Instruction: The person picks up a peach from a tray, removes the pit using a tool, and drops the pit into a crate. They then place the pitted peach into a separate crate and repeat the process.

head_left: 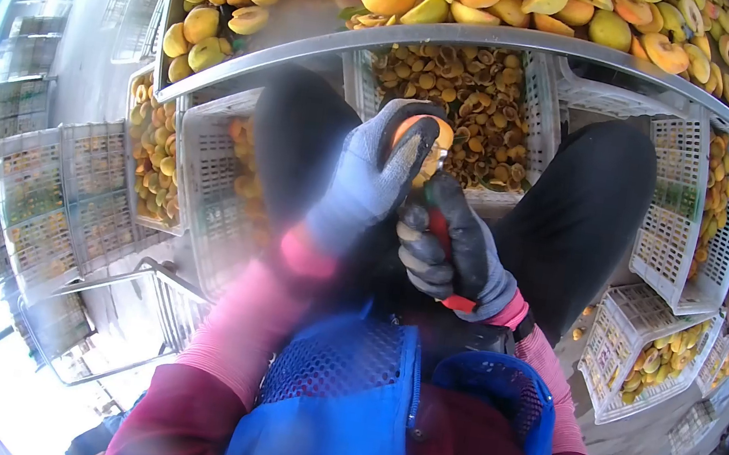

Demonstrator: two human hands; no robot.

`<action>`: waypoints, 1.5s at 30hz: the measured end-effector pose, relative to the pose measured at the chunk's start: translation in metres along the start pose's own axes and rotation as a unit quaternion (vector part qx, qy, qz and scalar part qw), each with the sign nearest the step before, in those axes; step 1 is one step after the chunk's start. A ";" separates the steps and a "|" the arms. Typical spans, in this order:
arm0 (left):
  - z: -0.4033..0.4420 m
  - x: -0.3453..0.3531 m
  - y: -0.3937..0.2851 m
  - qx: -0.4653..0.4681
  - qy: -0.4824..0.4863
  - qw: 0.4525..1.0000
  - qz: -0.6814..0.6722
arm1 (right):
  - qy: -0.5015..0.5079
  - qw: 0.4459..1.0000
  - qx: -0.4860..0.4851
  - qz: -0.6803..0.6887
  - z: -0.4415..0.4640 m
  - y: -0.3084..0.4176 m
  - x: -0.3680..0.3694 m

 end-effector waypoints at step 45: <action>0.076 -0.099 -0.008 0.038 -0.156 0.987 -0.002 | -0.180 0.904 -0.302 -0.244 0.032 0.073 0.007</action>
Point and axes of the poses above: each hand's wrist, its own z-axis towards the middle knuckle, its own x-axis out of the palm, y = z × x, the point moved 9 cm from there along z, towards the middle knuckle, and after that the axes turned 8 degrees about -y, right-handed, at the moved point
